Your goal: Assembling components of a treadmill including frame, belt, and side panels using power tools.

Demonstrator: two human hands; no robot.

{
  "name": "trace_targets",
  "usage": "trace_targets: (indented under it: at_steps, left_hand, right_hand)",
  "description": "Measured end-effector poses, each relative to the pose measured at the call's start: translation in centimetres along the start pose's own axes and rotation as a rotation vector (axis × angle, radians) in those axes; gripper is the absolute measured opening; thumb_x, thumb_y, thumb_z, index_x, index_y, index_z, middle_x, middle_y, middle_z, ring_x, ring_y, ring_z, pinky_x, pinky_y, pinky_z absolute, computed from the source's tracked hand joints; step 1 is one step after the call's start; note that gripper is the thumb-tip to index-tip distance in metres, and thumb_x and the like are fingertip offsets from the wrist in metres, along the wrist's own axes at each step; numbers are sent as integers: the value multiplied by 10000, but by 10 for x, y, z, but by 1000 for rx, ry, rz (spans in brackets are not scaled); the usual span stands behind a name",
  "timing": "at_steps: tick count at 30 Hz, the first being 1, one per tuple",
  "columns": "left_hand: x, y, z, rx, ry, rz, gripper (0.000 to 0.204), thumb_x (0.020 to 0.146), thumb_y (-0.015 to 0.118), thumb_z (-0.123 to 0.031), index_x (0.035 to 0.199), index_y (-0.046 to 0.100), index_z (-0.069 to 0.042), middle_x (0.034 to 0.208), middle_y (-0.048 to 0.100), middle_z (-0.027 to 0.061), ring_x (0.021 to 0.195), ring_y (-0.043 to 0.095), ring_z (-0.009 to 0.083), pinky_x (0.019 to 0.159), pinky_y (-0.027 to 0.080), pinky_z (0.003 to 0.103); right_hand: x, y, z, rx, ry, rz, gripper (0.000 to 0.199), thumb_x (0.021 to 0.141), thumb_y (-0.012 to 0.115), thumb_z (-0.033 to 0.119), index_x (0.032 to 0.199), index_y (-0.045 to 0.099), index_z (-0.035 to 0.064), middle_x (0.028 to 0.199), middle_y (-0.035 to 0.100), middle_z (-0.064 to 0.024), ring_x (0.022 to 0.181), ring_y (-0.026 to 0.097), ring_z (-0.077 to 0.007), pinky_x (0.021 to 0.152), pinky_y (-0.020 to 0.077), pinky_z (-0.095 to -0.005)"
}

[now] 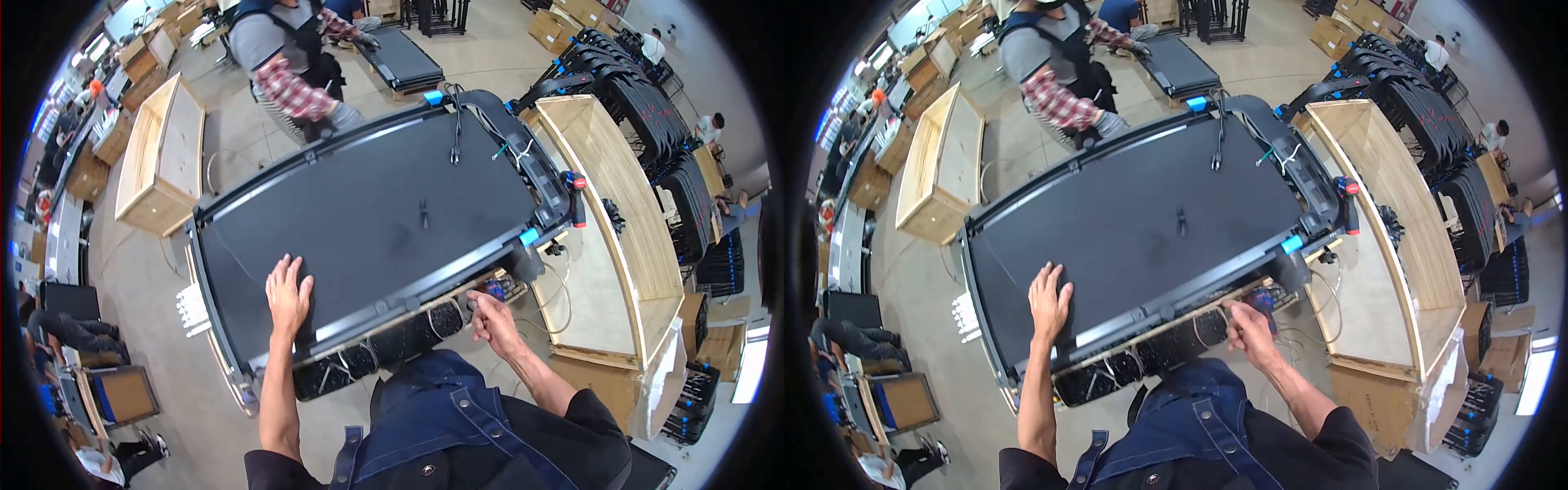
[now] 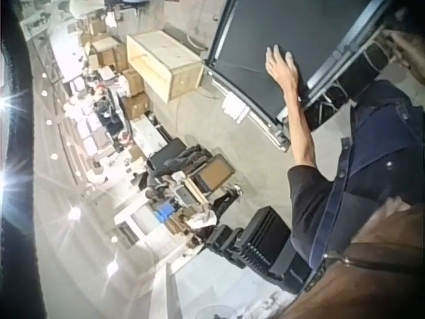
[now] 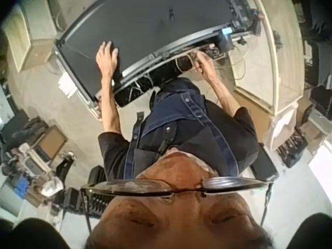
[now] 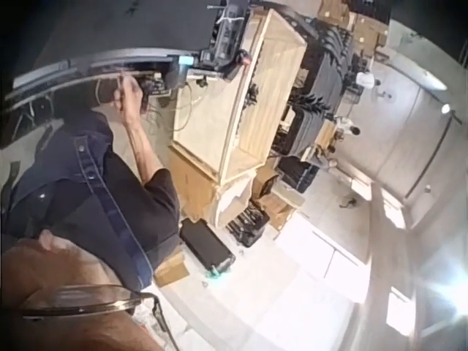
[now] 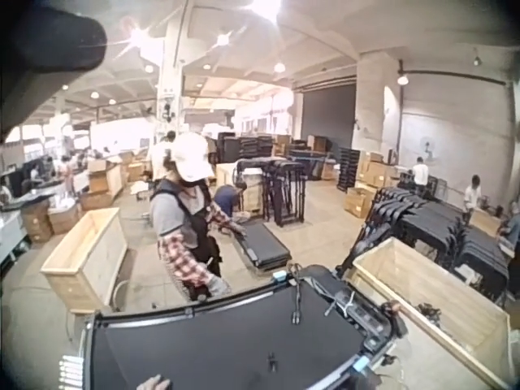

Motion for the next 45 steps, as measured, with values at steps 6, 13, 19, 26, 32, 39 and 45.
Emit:
trace_targets:
  at_steps: [6,13,19,26,32,39,45]
  left_hand:
    - [-47,-10,-10,-47,-163,-21,440,952,634,-281,1344,601,-83,1463,511,182,1364,452,363,1153,316,482]
    - [-133,6,-155,-251,-225,-128,126,887,698,-97,1000,706,-44,938,685,142,896,653,340,813,523,429]
    - [-146,253,-247,-477,-359,452,231,904,667,-242,1073,686,-86,1054,698,149,957,680,373,862,543,471]
    - [-160,364,-254,90,-448,695,338,894,679,-208,1185,554,-89,1004,701,227,928,715,366,733,591,505]
    - [-172,366,-239,-138,-531,589,228,880,683,-195,1089,667,-105,815,702,222,813,700,426,690,560,504]
    - [-186,338,-223,-352,-770,303,240,907,696,-262,1049,751,-76,849,744,163,744,737,301,706,575,405]
    - [-204,346,-223,-854,-1178,171,213,933,667,-181,1056,755,-31,875,749,162,775,733,317,731,572,415]
  right_hand:
    - [-2,-185,-130,-734,155,-305,584,924,688,273,1402,468,20,864,639,-113,669,640,-199,641,560,-377]
    - [74,-253,-131,-1598,156,-442,845,771,770,308,1470,353,78,1244,549,-282,1155,572,-475,982,488,-518]
    - [123,-315,-158,-1517,480,-379,1132,783,778,429,1535,81,-48,1220,644,-286,1146,639,-417,992,512,-431]
    - [120,-323,-124,-1399,434,-39,986,763,795,419,1473,271,-20,1255,645,-266,1159,632,-416,988,507,-447]
    - [56,-316,-30,-826,537,410,1029,749,858,264,1568,270,54,1332,603,-159,1153,626,-299,1026,484,-403]
    - [36,-233,46,-1098,644,692,680,775,825,187,1376,536,56,1083,678,-113,983,641,-182,920,519,-328]
    - [57,-196,42,-1056,228,605,405,747,751,153,1099,618,2,888,672,-89,809,621,-183,801,527,-345]
Point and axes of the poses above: each hand's wrist, its own x-axis towards the middle knuckle, its own y-axis out of the palm, z = x × y, the point moved 7 cm from there along x, towards the middle knuckle
